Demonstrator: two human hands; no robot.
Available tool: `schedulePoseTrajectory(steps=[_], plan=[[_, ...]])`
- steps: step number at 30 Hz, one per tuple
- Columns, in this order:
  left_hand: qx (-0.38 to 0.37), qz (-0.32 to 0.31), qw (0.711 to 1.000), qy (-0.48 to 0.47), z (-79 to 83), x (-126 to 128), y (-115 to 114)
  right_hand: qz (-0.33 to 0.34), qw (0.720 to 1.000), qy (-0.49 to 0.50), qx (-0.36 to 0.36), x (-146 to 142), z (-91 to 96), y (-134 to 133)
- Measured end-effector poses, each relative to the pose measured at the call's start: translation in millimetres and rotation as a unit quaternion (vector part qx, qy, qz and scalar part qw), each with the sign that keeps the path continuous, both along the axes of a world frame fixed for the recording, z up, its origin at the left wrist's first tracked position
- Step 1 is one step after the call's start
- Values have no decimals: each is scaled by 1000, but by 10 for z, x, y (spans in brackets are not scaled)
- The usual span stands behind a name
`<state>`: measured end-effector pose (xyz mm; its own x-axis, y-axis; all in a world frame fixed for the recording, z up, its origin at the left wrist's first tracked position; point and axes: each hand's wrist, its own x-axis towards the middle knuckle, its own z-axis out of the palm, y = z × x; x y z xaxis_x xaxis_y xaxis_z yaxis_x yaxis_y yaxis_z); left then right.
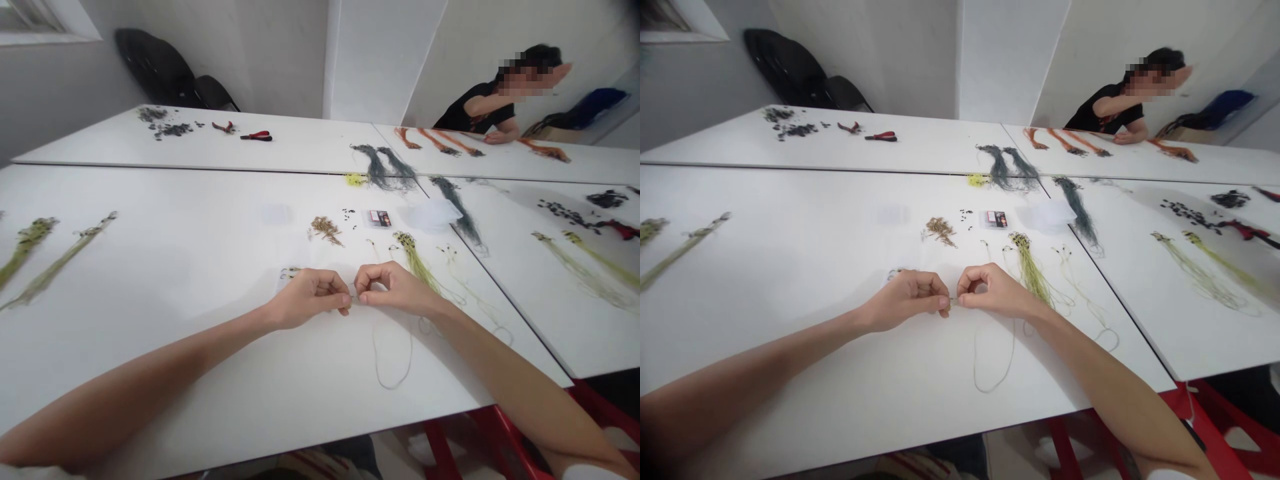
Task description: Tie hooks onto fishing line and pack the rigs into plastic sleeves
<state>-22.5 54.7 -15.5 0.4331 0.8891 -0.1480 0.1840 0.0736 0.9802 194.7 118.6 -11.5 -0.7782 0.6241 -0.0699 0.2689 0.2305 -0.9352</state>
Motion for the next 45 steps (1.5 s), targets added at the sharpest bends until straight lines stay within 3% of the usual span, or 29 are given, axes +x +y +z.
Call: schedulePoseTrajectory(steps=[9, 17, 26, 35, 41, 45], plan=[[5, 10, 1000, -16, -26, 8, 1, 16, 999, -35, -30, 0, 33, -17], [65, -13, 998, 24, 33, 19, -18, 38, 998, -41, -37, 3, 33, -17], [128, -30, 989, 65, 53, 62, -76, 75, 980, -2, -183, -24, -13, -65], [174, -18, 979, 104, 39, 85, -114, 70, 980, -39, -183, -31, -5, -107], [174, -18, 977, 120, 140, 37, -88, 49, 982, -16, -184, -10, 7, -72], [112, 24, 987, 112, 138, 23, -74, 19, 980, 41, -191, -3, 8, -35]])
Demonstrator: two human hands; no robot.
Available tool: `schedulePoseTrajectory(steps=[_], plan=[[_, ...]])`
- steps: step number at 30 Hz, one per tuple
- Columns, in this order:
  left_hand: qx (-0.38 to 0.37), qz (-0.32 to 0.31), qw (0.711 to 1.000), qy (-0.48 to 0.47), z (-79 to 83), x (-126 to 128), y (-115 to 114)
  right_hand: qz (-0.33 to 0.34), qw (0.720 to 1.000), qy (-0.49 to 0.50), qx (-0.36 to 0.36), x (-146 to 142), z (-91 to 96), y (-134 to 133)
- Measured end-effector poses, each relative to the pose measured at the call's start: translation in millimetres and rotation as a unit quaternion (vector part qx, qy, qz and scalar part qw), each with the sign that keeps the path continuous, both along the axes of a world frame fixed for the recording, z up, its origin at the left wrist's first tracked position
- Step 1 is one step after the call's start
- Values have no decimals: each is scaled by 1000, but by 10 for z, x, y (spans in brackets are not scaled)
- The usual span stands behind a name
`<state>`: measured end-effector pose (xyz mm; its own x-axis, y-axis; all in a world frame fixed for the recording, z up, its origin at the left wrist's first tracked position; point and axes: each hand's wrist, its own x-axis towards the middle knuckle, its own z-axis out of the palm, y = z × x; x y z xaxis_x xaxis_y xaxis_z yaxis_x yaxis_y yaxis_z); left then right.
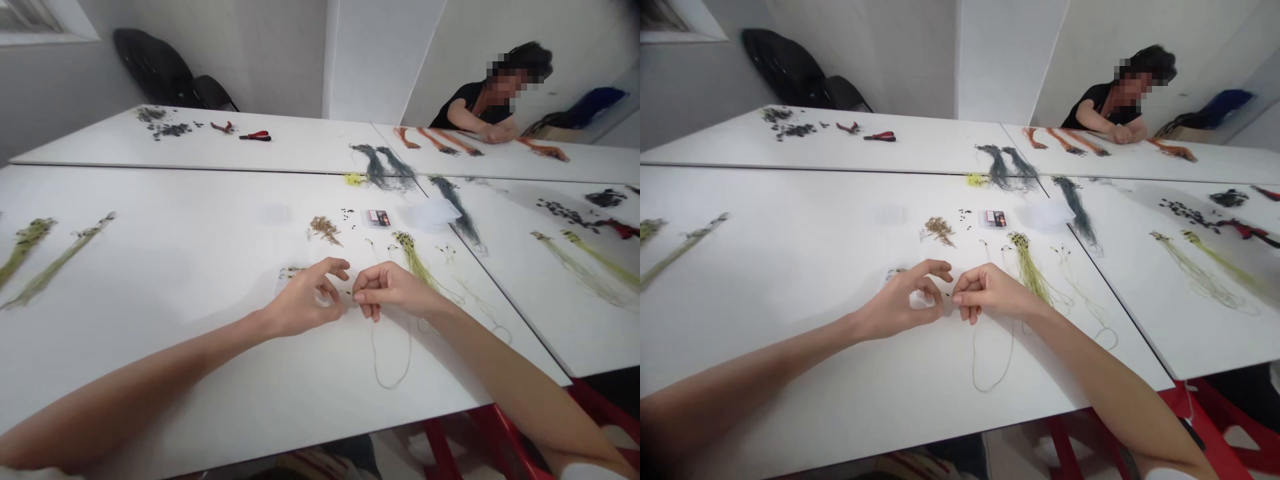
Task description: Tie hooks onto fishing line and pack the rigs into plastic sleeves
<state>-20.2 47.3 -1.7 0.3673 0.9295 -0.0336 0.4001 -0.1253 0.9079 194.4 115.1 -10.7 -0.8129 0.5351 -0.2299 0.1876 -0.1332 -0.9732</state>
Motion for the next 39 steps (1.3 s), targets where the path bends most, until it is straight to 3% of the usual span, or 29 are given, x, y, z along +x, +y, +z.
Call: schedulePoseTrajectory(steps=[5, 10, 23, 32, 39], plan=[[-136, 38, 979, -148, -87, 22, 34, -40, 998, 56, 4, -15, 7, -20], [-183, 34, 957, -225, -136, 40, 56, -59, 994, 95, 8, -31, 3, -47], [-133, 69, 957, -248, -158, 57, 51, -71, 994, 69, 42, -43, 8, -80], [-117, 72, 967, -215, -160, 61, 39, -81, 995, 33, 46, -69, -21, -102], [-65, 43, 975, -207, -137, 71, 19, -38, 998, 44, 18, -75, 39, -117]])
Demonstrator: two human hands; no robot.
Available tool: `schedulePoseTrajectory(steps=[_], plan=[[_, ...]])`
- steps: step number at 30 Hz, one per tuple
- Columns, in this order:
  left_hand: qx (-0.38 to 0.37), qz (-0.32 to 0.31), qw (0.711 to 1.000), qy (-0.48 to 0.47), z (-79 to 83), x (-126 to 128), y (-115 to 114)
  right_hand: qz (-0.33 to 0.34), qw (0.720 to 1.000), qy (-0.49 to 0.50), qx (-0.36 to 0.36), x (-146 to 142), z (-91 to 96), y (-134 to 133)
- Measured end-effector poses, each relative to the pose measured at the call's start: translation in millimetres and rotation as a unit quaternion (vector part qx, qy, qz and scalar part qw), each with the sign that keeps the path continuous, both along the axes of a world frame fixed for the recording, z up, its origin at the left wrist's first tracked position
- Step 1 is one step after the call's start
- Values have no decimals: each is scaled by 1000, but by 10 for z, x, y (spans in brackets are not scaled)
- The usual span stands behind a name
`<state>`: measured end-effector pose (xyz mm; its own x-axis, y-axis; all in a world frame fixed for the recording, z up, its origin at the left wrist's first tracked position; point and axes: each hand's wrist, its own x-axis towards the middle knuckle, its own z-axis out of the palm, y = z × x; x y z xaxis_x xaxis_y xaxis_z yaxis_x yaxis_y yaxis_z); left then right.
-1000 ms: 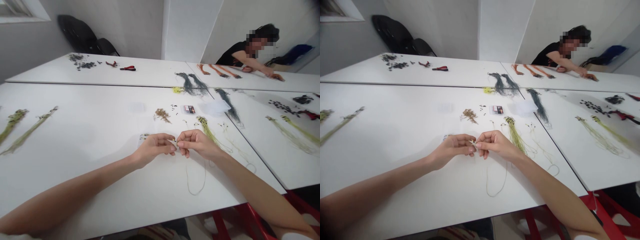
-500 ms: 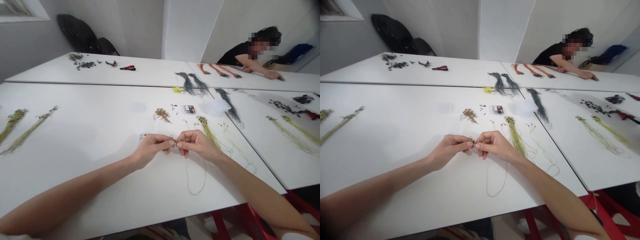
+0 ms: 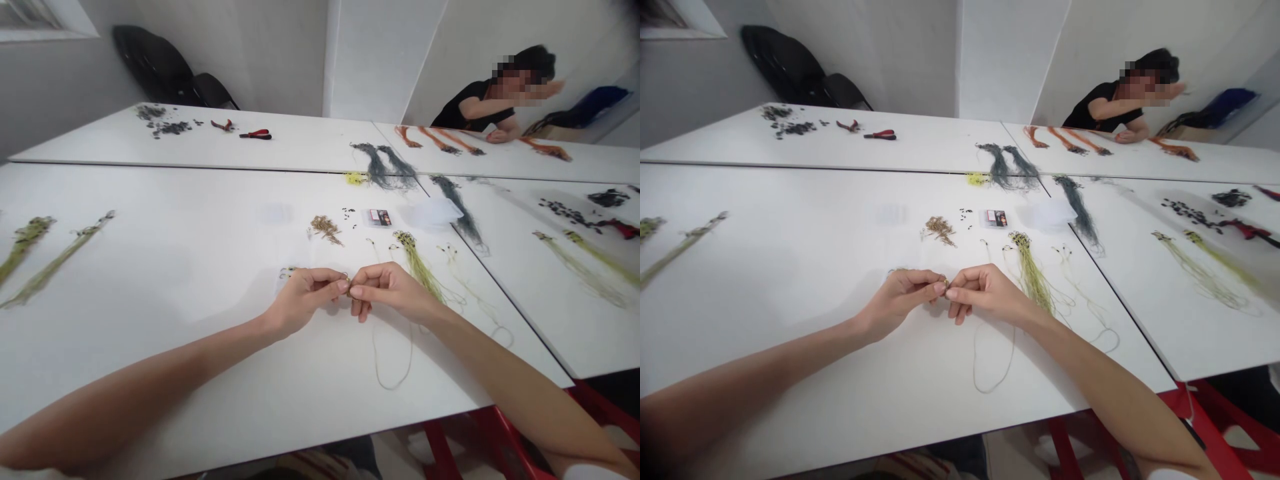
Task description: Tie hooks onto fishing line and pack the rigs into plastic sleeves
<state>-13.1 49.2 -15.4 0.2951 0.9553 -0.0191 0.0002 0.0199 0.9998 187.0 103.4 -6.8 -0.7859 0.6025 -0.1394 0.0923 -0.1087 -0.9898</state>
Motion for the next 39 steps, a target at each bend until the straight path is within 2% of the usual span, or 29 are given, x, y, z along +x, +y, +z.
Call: schedulePoseTrajectory(steps=[3, 10, 18, 22, 29, 35, 39], plan=[[17, -7, 1000, 2, 25, 1, -8, 14, 1000, 12, -20, -1, -5, 6], [-6, 14, 1000, 9, 14, -4, -12, -2, 997, 37, -61, -37, -99, 26], [-28, 28, 999, 21, 23, -13, 5, 0, 998, 32, -48, -7, -103, 55], [-27, 9, 998, 51, 24, -62, 44, 5, 999, 29, -38, 11, -59, 58], [50, -10, 992, 112, 17, -123, 58, 3, 999, 20, -38, -4, -61, 71], [133, -24, 972, 193, 52, -173, 55, 6, 999, 2, -50, 5, -61, 77], [136, -27, 969, 204, 85, -175, 32, 10, 998, -2, -60, 8, -63, 73]])
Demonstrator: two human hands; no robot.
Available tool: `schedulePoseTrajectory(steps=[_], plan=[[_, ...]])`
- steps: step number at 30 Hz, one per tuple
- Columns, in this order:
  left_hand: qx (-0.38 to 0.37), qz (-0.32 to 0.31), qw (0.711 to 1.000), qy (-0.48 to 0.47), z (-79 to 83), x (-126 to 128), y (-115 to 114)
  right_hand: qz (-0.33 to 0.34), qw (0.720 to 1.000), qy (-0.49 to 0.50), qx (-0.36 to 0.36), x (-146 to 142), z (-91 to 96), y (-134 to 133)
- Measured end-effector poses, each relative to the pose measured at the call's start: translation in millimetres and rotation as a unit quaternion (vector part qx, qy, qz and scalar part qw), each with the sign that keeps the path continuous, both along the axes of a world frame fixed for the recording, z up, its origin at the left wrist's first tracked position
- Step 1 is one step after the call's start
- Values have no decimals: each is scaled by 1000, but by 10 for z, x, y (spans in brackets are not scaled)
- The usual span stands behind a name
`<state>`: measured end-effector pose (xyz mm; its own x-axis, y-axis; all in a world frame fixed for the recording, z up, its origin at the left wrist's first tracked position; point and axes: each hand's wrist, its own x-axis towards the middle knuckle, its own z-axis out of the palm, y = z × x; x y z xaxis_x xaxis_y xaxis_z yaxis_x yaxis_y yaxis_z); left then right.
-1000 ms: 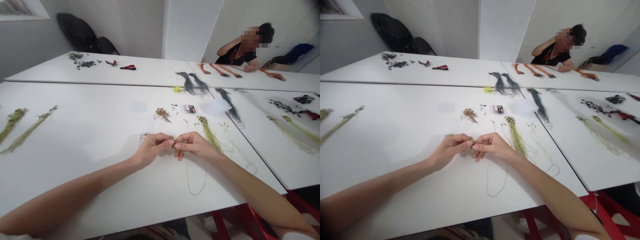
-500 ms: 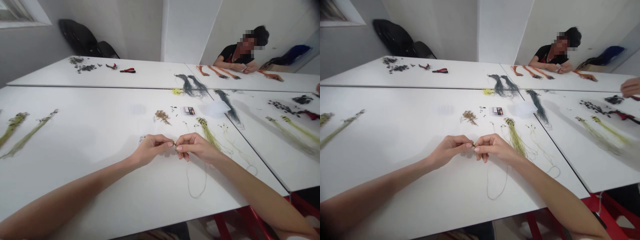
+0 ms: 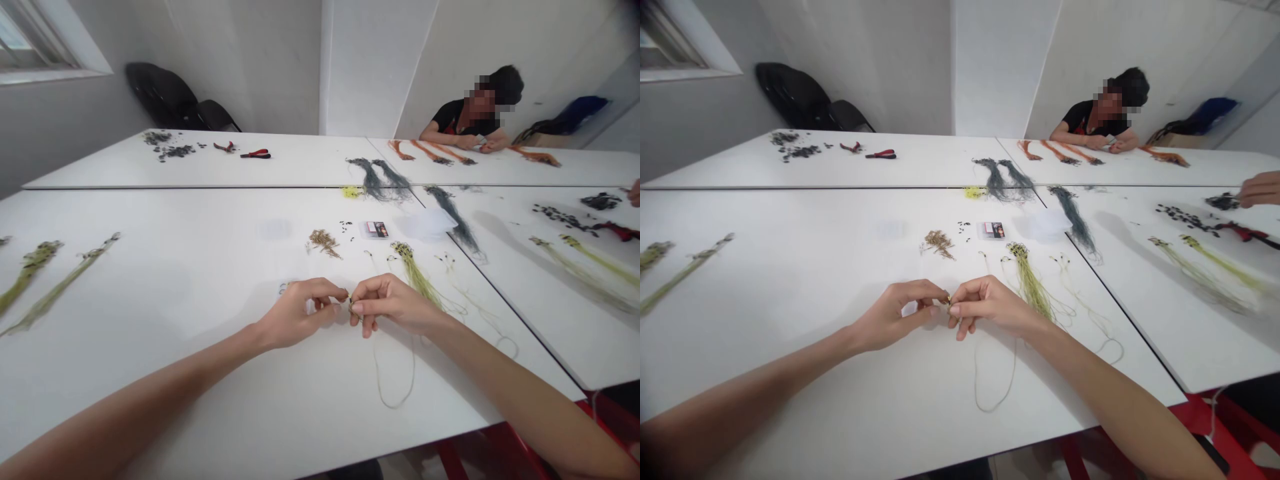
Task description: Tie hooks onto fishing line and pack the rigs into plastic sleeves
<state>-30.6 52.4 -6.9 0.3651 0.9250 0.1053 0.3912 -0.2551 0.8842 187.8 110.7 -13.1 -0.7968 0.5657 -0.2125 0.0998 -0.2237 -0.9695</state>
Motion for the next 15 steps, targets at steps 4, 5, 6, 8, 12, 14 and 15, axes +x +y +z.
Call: schedulePoseTrajectory(steps=[4, 5, 6, 8, 12, 14, 15], plan=[[-36, 4, 999, 7, 7, 48, -42, 1, 1000, 11, 1, -5, -4, -4], [-48, 8, 999, 3, 2, 59, -48, 1, 1000, 12, 1, -6, -3, -4], [-59, 14, 998, -2, -5, 66, -51, 1, 1000, 12, 2, -6, 0, -3], [-75, 22, 997, -12, -18, 69, -47, 3, 1000, 12, 6, -6, 8, -2], [-83, 20, 996, -21, -29, 51, -23, 6, 1000, 6, 12, 3, 15, -2], [-75, 22, 997, -21, -34, 47, -14, 7, 1000, 0, 9, 10, 9, -1], [-67, 24, 997, -18, -40, 48, -11, 8, 1000, -3, 7, 13, 5, -1]])
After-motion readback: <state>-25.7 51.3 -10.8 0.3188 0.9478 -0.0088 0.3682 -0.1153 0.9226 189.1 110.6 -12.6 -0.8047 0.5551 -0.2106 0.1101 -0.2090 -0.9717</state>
